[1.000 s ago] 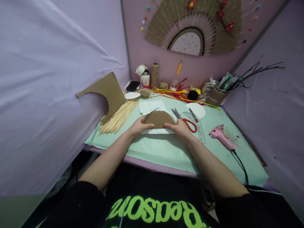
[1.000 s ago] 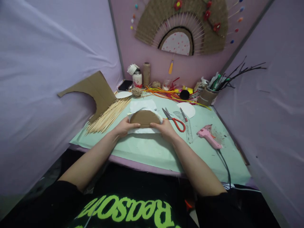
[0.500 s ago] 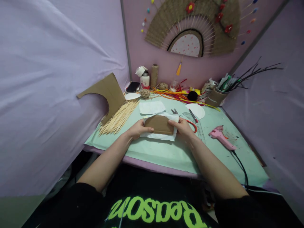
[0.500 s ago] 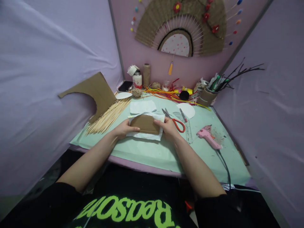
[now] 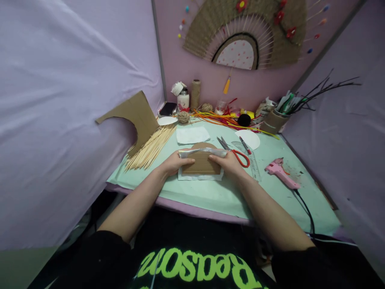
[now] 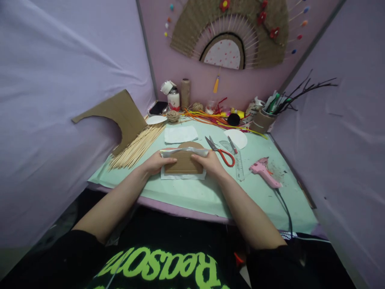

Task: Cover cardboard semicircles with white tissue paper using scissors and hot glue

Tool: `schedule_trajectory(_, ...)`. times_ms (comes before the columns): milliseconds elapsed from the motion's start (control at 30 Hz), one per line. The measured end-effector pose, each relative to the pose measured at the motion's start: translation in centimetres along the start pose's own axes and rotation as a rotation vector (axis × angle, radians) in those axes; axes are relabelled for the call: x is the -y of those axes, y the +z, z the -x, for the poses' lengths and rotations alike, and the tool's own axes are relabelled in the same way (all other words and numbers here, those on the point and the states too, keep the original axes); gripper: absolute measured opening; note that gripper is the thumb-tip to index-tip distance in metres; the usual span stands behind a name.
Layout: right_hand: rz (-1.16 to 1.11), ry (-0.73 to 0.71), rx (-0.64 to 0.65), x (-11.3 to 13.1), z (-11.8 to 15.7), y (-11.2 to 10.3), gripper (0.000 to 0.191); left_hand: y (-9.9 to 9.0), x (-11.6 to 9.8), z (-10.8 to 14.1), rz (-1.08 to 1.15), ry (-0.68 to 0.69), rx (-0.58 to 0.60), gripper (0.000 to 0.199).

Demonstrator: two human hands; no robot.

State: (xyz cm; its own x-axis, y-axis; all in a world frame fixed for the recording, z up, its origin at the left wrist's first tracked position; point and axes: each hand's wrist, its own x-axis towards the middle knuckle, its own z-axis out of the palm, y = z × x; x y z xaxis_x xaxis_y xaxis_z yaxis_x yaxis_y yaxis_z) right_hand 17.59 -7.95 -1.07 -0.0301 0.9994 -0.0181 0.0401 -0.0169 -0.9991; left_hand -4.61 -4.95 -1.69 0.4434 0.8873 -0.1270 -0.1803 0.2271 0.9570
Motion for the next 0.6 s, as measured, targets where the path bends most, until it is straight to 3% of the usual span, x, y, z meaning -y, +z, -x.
schedule_trajectory(233,0.129,-0.098,-0.05,-0.42,-0.32,-0.05,0.038,-0.39,0.5,-0.43,-0.073,0.084,0.019,0.054)
schedule_trajectory(433,0.044,0.021,0.048,-0.68,-0.35,-0.32,0.041,-0.3,0.07,-0.31,0.01,0.102,-0.08,0.056)
schedule_trajectory(600,0.061,0.036,-0.027,-0.59,-0.3,-0.44,0.038,-0.2,-0.12,0.04,-0.045,0.046,-0.048,0.054)
